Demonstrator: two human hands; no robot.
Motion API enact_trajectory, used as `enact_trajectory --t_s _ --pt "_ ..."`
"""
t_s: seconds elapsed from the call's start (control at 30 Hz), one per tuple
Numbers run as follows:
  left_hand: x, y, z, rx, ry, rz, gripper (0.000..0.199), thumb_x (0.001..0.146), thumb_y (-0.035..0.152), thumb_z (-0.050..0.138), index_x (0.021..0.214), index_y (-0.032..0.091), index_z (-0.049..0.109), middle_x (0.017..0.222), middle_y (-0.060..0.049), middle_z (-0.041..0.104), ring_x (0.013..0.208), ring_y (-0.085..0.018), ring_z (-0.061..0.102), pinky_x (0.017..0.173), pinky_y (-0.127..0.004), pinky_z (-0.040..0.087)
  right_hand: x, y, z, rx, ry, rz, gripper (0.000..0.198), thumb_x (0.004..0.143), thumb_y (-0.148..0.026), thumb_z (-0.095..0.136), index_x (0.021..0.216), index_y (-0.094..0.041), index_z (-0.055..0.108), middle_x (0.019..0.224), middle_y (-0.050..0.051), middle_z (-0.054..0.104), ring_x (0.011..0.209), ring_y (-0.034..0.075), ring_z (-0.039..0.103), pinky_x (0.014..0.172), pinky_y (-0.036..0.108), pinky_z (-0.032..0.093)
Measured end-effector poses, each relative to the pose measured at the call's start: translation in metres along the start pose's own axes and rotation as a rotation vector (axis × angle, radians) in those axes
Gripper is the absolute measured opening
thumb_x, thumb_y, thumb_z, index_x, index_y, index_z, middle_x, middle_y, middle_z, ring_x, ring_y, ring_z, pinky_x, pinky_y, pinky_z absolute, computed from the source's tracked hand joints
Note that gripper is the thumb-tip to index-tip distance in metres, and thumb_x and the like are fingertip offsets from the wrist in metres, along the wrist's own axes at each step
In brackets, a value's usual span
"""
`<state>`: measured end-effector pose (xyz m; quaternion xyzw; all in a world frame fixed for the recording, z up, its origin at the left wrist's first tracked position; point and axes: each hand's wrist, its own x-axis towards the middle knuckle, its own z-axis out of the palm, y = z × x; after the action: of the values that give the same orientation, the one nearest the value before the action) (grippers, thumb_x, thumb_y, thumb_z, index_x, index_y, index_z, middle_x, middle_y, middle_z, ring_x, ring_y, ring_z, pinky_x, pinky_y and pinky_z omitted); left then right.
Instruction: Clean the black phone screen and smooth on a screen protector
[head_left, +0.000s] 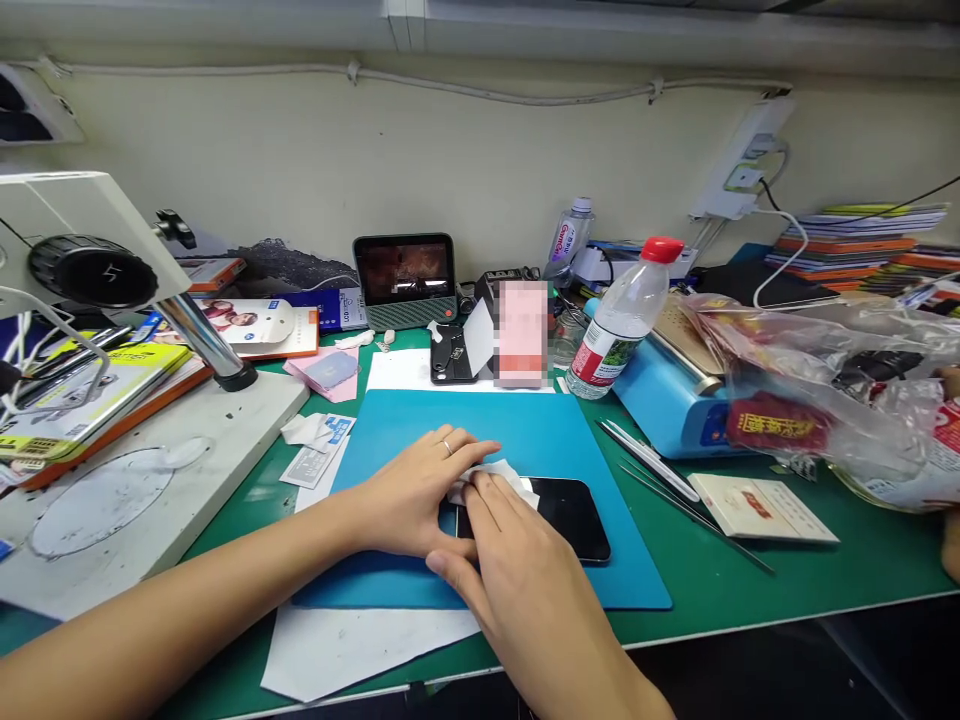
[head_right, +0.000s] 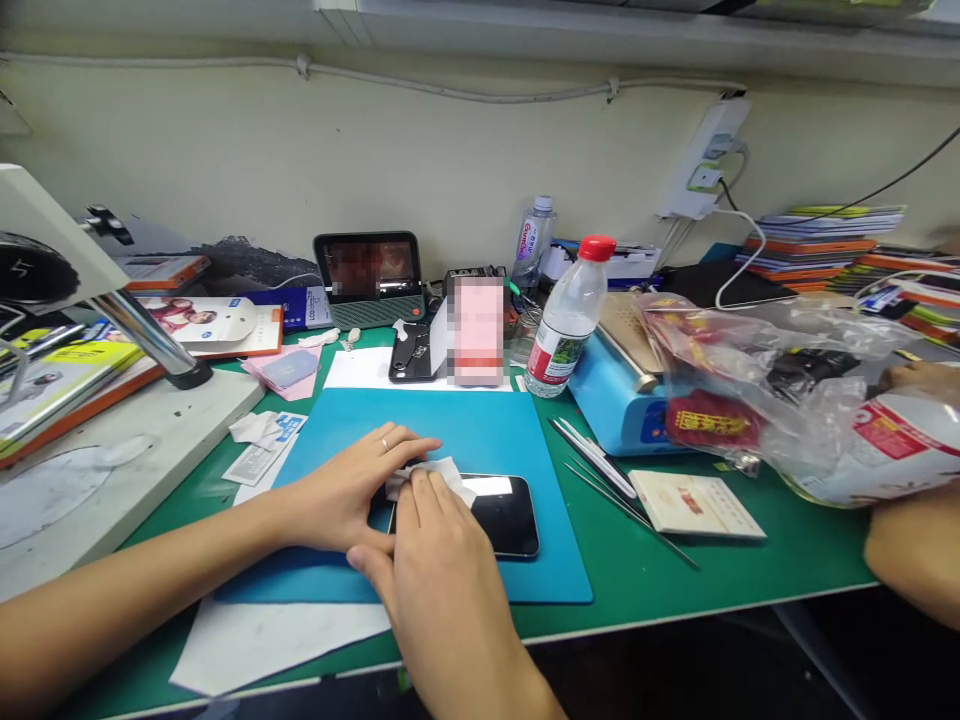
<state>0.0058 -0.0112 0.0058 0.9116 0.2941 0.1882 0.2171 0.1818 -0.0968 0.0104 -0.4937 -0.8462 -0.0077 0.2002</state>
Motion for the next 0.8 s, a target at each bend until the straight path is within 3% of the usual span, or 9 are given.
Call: enact_trajectory --t_s 0.17,0.4,0.6,0.8 --pt "-0.001 0.002 -0.002 0.017 0.009 0.024 0.088 0.079 0.051 0.079 0.151 0.020 0.038 0.130 -0.011 0.058 0.114 -0.029 0.054 0.100 -0.044 0.049 -0.027 0.003 0.004 -0.015 0.065 -0.036 0.063 0.096 -0.052 0.063 0.136 -0.002 0.065 0.133 0.020 0.072 0.118 0.035 0.072 0.096 0.042 0.063" --pt "-0.001 0.001 0.001 0.010 0.014 0.011 0.083 0.081 0.046 0.077 0.149 0.018 0.039 0.123 -0.012 0.060 0.110 -0.030 0.054 0.097 -0.046 0.049 -0.003 -0.003 -0.003 0.084 -0.064 0.062 0.061 0.093 -0.051 0.070 0.135 -0.007 0.066 0.133 0.018 0.072 0.126 0.034 0.066 0.106 0.046 0.058" --pt "0.000 0.002 -0.001 0.036 -0.012 0.004 0.087 0.078 0.055 0.080 0.147 0.016 0.043 0.113 -0.009 0.061 0.103 -0.028 0.054 0.092 -0.044 0.048 -0.023 0.005 -0.008 0.026 -0.031 0.077 0.058 0.093 -0.047 0.070 0.135 -0.008 0.065 0.134 0.019 0.071 0.120 0.036 0.070 0.097 0.047 0.063" --pt "-0.001 -0.003 0.002 0.014 -0.001 0.011 0.088 0.081 0.061 0.077 0.148 0.017 0.042 0.111 -0.010 0.061 0.099 -0.028 0.055 0.091 -0.044 0.046 -0.004 0.011 -0.007 0.045 -0.050 0.050 0.051 0.095 -0.045 0.069 0.129 -0.007 0.068 0.127 0.019 0.074 0.122 0.034 0.068 0.105 0.048 0.058"
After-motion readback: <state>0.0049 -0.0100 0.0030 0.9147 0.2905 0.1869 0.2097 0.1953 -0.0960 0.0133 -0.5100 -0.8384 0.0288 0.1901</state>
